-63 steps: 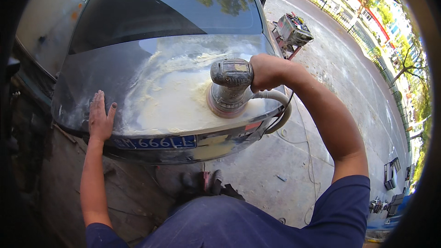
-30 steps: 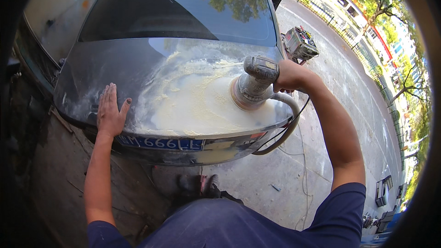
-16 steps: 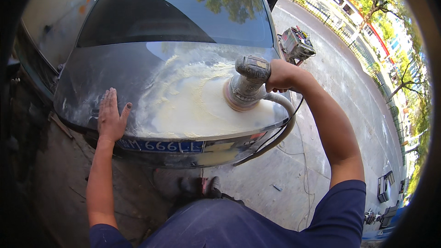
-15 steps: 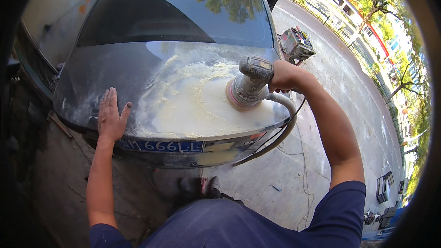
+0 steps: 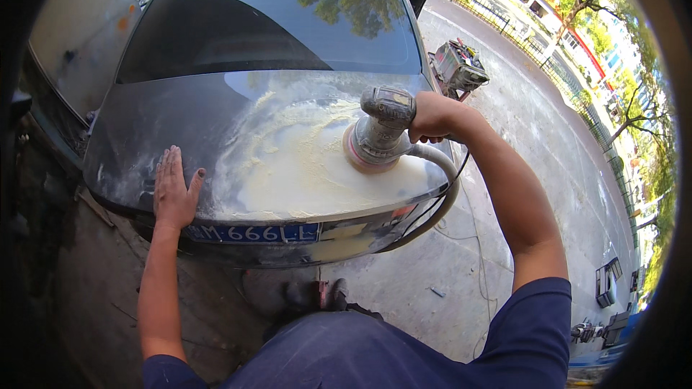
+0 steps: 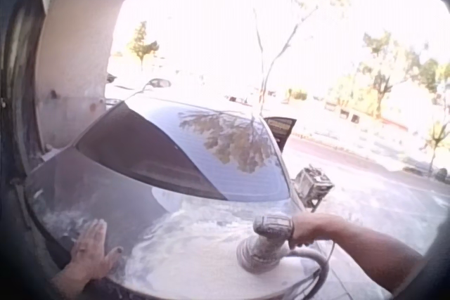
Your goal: The person uses an orbital sander to smooth a yellow filler patch on the trunk of a dark sedan. The person holds the sander with the right hand and steadies the trunk with the left hand while moving the tool across the filler area.
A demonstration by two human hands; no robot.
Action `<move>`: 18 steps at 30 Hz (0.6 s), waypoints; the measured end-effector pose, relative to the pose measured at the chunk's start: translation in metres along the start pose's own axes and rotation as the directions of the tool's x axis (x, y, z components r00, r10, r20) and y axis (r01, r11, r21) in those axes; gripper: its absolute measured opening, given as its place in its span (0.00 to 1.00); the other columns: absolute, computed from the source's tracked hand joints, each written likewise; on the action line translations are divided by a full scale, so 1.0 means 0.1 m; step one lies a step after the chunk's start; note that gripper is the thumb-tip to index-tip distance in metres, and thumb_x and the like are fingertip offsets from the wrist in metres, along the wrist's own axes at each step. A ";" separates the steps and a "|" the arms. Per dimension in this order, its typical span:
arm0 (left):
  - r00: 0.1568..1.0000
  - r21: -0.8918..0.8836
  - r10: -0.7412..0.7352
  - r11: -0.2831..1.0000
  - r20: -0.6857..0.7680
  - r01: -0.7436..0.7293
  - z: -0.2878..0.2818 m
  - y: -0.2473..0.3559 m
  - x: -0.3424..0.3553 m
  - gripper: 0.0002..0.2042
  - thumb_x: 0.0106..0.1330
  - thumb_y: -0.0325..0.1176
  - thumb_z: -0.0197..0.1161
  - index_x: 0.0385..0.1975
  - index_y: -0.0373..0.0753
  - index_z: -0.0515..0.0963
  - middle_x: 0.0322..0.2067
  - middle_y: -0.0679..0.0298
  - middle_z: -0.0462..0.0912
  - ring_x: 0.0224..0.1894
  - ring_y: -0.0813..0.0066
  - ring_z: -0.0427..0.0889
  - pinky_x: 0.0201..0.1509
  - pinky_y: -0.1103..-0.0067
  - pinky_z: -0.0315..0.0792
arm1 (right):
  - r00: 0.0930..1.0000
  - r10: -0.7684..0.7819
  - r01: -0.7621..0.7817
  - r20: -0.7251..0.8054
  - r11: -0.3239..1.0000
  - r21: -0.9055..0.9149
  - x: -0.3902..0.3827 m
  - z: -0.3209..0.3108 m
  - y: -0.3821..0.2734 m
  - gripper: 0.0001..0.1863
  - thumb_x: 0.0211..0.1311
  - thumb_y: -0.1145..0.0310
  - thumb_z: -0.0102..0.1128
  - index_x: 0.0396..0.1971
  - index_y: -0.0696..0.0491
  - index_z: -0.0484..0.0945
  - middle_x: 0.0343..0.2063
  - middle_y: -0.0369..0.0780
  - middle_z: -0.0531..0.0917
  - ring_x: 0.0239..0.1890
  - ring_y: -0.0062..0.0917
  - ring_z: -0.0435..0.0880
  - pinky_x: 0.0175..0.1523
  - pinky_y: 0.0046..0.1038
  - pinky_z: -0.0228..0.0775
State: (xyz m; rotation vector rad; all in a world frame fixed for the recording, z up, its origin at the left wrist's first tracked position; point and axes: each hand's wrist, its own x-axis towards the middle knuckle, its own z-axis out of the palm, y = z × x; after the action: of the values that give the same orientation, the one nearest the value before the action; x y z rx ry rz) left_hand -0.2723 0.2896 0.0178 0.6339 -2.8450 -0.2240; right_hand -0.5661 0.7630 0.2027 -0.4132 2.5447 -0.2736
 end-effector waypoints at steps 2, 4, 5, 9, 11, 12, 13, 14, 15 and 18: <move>1.000 0.003 0.001 1.000 -0.016 -0.001 0.02 0.00 0.01 0.47 0.88 0.66 0.56 0.91 0.32 0.58 0.91 0.49 0.61 0.94 0.53 0.54 0.99 0.59 0.46 | 0.999 0.030 -0.029 -0.024 0.999 0.015 -0.07 -0.05 0.13 0.09 0.50 0.76 0.83 0.29 0.61 0.90 0.23 0.41 0.89 0.20 0.27 0.87 0.26 0.32 0.79; 1.000 0.003 -0.002 1.000 -0.017 0.002 0.03 0.01 0.01 0.47 0.88 0.65 0.56 0.91 0.32 0.59 0.91 0.49 0.61 0.94 0.53 0.54 0.99 0.59 0.46 | 0.995 0.089 -0.089 -0.049 0.996 -0.009 -0.07 -0.05 0.15 0.08 0.51 0.74 0.83 0.28 0.61 0.90 0.23 0.41 0.89 0.20 0.28 0.87 0.27 0.32 0.79; 1.000 -0.003 -0.004 1.000 -0.018 0.004 0.03 0.01 0.01 0.47 0.88 0.65 0.57 0.91 0.31 0.59 0.91 0.49 0.61 0.94 0.53 0.54 0.99 0.59 0.46 | 0.999 0.029 -0.029 -0.036 1.000 0.013 -0.06 -0.04 0.11 0.09 0.51 0.74 0.83 0.28 0.61 0.90 0.23 0.41 0.90 0.20 0.28 0.87 0.27 0.32 0.80; 1.000 -0.020 -0.001 1.000 -0.007 0.001 -0.01 0.02 0.00 0.47 0.88 0.64 0.57 0.91 0.31 0.58 0.91 0.48 0.61 0.94 0.53 0.54 0.99 0.59 0.46 | 0.999 -0.037 0.036 0.015 0.999 0.023 0.06 0.10 -0.27 0.10 0.49 0.76 0.82 0.31 0.61 0.89 0.24 0.41 0.90 0.23 0.28 0.89 0.29 0.32 0.80; 1.000 -0.026 0.003 1.000 0.006 -0.002 -0.04 0.01 -0.01 0.47 0.88 0.64 0.57 0.91 0.31 0.57 0.91 0.48 0.60 0.94 0.53 0.54 0.99 0.60 0.46 | 0.995 -0.092 0.090 0.039 0.995 0.042 0.08 0.15 -0.41 0.10 0.50 0.75 0.82 0.30 0.62 0.89 0.24 0.41 0.90 0.24 0.28 0.89 0.30 0.32 0.80; 1.000 -0.030 0.000 1.000 0.012 0.000 -0.04 0.00 -0.01 0.47 0.88 0.64 0.57 0.91 0.31 0.57 0.91 0.48 0.60 0.94 0.53 0.54 0.99 0.60 0.46 | 0.998 -0.048 0.048 0.035 0.999 0.018 0.08 0.16 -0.43 0.10 0.50 0.75 0.82 0.29 0.62 0.89 0.24 0.41 0.90 0.24 0.28 0.88 0.29 0.32 0.80; 1.000 -0.027 0.007 1.000 0.015 -0.007 -0.05 0.00 -0.01 0.47 0.88 0.64 0.57 0.91 0.31 0.57 0.91 0.48 0.60 0.94 0.53 0.54 0.99 0.60 0.46 | 0.998 -0.045 0.044 0.042 0.999 0.016 0.06 0.14 -0.40 0.10 0.50 0.75 0.82 0.29 0.62 0.88 0.24 0.41 0.89 0.23 0.28 0.88 0.29 0.32 0.80; 1.000 -0.026 0.011 1.000 0.016 -0.011 -0.04 -0.01 -0.01 0.47 0.88 0.64 0.57 0.91 0.31 0.56 0.91 0.48 0.60 0.94 0.53 0.53 0.99 0.60 0.46 | 0.993 -0.098 0.095 0.059 0.994 0.047 0.05 0.14 -0.37 0.10 0.50 0.75 0.82 0.28 0.61 0.88 0.24 0.41 0.89 0.23 0.28 0.88 0.29 0.32 0.79; 1.000 -0.015 -0.001 1.000 0.026 0.002 -0.04 -0.01 -0.01 0.47 0.89 0.64 0.56 0.92 0.32 0.56 0.91 0.48 0.60 0.94 0.53 0.53 0.99 0.60 0.45 | 0.999 -0.020 0.019 0.036 0.999 0.030 0.04 0.11 -0.29 0.09 0.50 0.75 0.82 0.27 0.61 0.89 0.24 0.42 0.89 0.22 0.28 0.88 0.28 0.32 0.79; 1.000 0.005 0.010 1.000 0.006 -0.010 -0.02 0.00 -0.01 0.47 0.88 0.64 0.57 0.91 0.32 0.56 0.91 0.47 0.59 0.95 0.52 0.53 0.99 0.59 0.45 | 0.999 0.048 -0.048 -0.001 0.996 0.076 -0.06 -0.01 0.13 0.07 0.51 0.76 0.81 0.26 0.60 0.89 0.24 0.42 0.89 0.20 0.28 0.87 0.25 0.33 0.78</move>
State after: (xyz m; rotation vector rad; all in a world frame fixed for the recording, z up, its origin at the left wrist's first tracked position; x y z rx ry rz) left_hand -0.2713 0.2900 0.0199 0.6211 -2.8547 -0.2184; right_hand -0.5653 0.7776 0.2028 -0.3229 2.5340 -0.3516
